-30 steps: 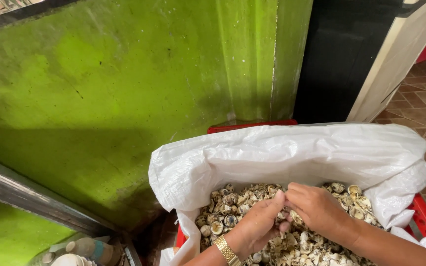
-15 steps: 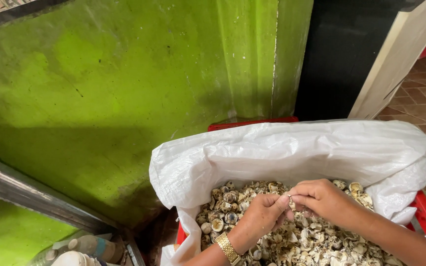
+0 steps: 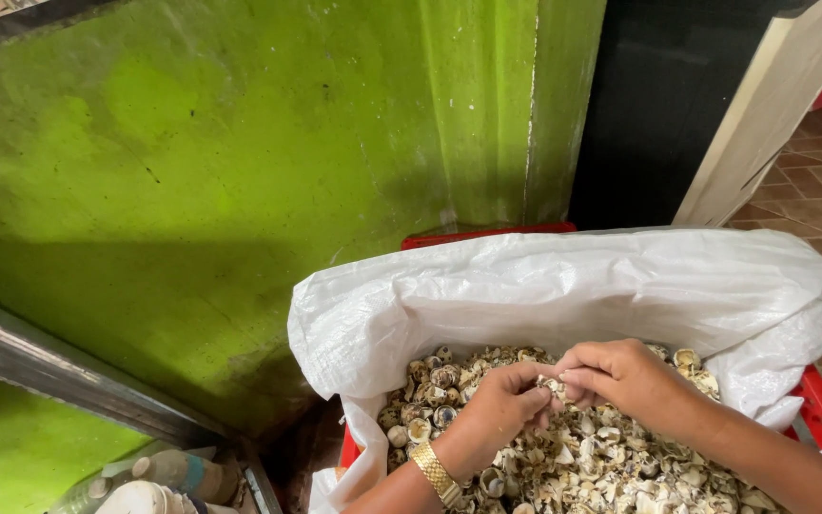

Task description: Manually sorting through a large bag of broken quail eggshells to remove impurities or grade them.

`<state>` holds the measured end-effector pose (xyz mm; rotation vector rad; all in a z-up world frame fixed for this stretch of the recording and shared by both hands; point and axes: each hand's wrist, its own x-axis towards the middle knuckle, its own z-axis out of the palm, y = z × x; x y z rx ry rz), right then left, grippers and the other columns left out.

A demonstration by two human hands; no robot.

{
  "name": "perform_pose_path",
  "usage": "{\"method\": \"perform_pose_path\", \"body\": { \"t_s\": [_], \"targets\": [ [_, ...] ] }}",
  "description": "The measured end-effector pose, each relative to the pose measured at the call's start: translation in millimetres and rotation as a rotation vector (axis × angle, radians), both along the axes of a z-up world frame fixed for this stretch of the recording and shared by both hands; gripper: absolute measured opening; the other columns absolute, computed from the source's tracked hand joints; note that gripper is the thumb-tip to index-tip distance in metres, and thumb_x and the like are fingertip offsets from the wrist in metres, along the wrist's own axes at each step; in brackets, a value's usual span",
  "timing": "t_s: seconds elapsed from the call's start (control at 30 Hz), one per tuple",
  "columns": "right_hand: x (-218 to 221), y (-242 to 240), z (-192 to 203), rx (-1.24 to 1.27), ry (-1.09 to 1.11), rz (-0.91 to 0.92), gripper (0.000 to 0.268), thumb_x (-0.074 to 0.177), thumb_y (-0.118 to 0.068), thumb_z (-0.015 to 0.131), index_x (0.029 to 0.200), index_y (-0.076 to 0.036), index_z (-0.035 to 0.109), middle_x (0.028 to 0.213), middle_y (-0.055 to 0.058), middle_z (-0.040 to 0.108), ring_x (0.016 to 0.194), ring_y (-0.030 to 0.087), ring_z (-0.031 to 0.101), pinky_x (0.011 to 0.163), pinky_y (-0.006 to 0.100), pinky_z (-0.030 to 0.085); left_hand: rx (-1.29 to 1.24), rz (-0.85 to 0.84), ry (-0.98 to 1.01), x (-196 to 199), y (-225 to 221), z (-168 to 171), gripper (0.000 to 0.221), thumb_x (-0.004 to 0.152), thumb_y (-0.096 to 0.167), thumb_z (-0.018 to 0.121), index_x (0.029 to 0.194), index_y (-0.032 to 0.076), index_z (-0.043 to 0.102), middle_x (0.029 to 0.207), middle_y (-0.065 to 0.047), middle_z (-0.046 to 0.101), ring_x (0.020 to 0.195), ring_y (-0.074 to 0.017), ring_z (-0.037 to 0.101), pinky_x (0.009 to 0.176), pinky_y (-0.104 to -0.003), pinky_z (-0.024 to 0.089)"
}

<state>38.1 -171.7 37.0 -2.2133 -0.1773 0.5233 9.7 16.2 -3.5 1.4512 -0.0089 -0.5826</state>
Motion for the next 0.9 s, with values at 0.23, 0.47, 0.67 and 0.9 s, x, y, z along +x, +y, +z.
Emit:
{"method": "perform_pose_path", "body": {
  "t_s": [0.23,0.47,0.67,0.9],
  "targets": [
    [2,-6,-10,-0.136,-0.173,0.065,0.028,0.091,-0.032,0.067,0.069,-0.015,0.070,0.055,-0.001,0.061,0.052,0.011,0.055,0.056,0.023,0.043,-0.143,-0.047,0.158,1,7,9,0.016,0.105,0.028,0.059,0.102,0.013,0.063,0.089,-0.002,0.062,0.071,-0.0087,0.053,0.068,-0.022,0.046],
    [6,-13,-29,-0.099,-0.305,0.105,0.038,0.093,-0.032,0.068,0.059,-0.016,0.061,0.050,-0.005,0.049,0.045,0.009,0.041,0.045,0.019,0.037,-0.124,0.003,0.192,4,8,9,0.015,0.108,0.012,0.054,0.105,0.009,0.068,0.079,0.001,0.067,0.060,-0.0022,0.055,0.057,-0.015,0.046],
    [14,-11,-37,-0.123,-0.352,0.130,0.017,0.092,-0.021,0.058,0.100,-0.024,0.072,0.097,-0.006,0.076,0.088,0.007,0.072,0.084,0.025,0.062,-0.040,0.080,0.089,6,16,23,0.026,0.103,-0.010,0.044,0.112,0.003,0.065,0.098,-0.009,0.066,0.084,-0.0119,0.061,0.079,-0.023,0.054],
    [6,-9,-18,-0.173,-0.247,0.096,0.011,0.091,-0.025,0.065,0.084,-0.020,0.072,0.075,-0.007,0.070,0.066,0.006,0.064,0.064,0.018,0.054,-0.069,0.100,0.074,10,19,21,0.023,0.107,0.011,0.050,0.118,0.003,0.068,0.079,-0.006,0.068,0.065,-0.0130,0.066,0.066,-0.024,0.054]
  ]
}}
